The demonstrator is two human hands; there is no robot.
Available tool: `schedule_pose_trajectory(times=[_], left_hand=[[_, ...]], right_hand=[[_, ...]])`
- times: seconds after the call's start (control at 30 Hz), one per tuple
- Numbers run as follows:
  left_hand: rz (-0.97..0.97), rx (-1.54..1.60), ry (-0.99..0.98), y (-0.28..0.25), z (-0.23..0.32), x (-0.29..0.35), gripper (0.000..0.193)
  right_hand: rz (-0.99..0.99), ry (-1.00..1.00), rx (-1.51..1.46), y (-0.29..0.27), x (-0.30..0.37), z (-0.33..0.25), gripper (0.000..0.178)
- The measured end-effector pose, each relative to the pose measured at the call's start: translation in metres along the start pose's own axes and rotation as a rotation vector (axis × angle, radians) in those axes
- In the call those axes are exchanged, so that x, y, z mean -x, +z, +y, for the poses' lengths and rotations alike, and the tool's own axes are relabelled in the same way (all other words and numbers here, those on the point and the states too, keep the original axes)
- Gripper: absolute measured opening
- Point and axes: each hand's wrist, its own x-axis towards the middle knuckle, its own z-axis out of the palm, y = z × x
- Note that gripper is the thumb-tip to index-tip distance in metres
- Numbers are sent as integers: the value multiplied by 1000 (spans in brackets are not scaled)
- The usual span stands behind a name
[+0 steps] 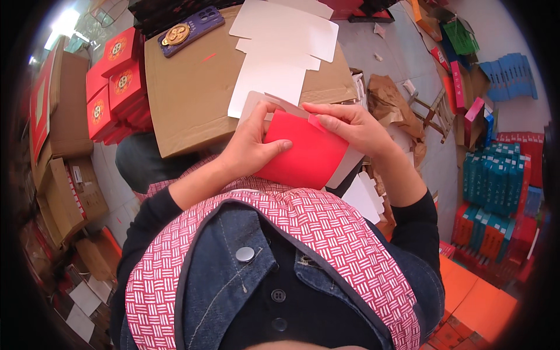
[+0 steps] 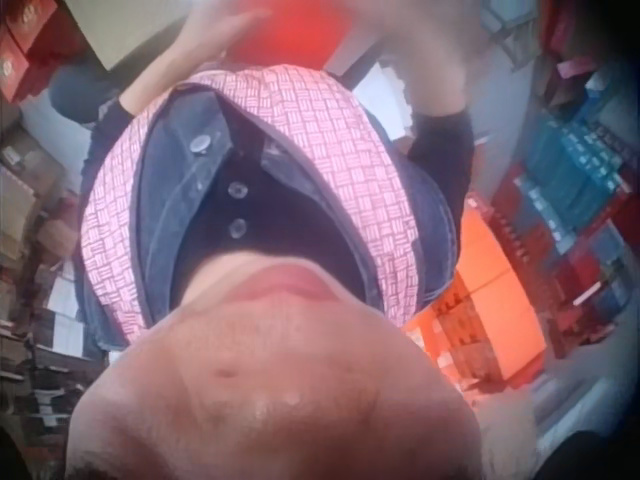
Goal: The person folds red and white cardboard pieces into small rectangular boxes by hand. They repeatedly pick up flat pieces, fold the sides, and place the finished boxes into a larger container.
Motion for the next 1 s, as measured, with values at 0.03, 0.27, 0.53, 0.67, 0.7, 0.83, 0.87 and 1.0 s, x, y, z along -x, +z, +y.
schedule_pose_trajectory(times=[0.03, 0.27, 0.53, 0.67, 0.7, 0.83, 0.87, 1.0], left_hand=[[4, 31, 3, 0, 1, 0, 45], [18, -4, 7, -3, 3, 6, 45], [-14, 28, 16, -8, 0, 8, 48], [-27, 57, 43, -8, -1, 9, 47], [-32, 58, 40, -9, -2, 9, 47], [-8, 67, 29, -10, -2, 10, 48], [-2, 64, 14, -11, -2, 10, 50], [79, 24, -13, -10, -2, 12, 49]], right_hand=[[2, -14, 13, 1, 1, 0, 34], [39, -65, 269, -2, -5, -10, 32], [72, -61, 244, 6, -12, -14, 31], [92, -97, 309, 9, -16, -17, 30], [95, -97, 294, 10, -17, -17, 30], [96, -113, 311, 12, -16, -17, 29], [98, -121, 324, 12, -14, -17, 29], [105, -113, 326, 16, -8, -19, 29]])
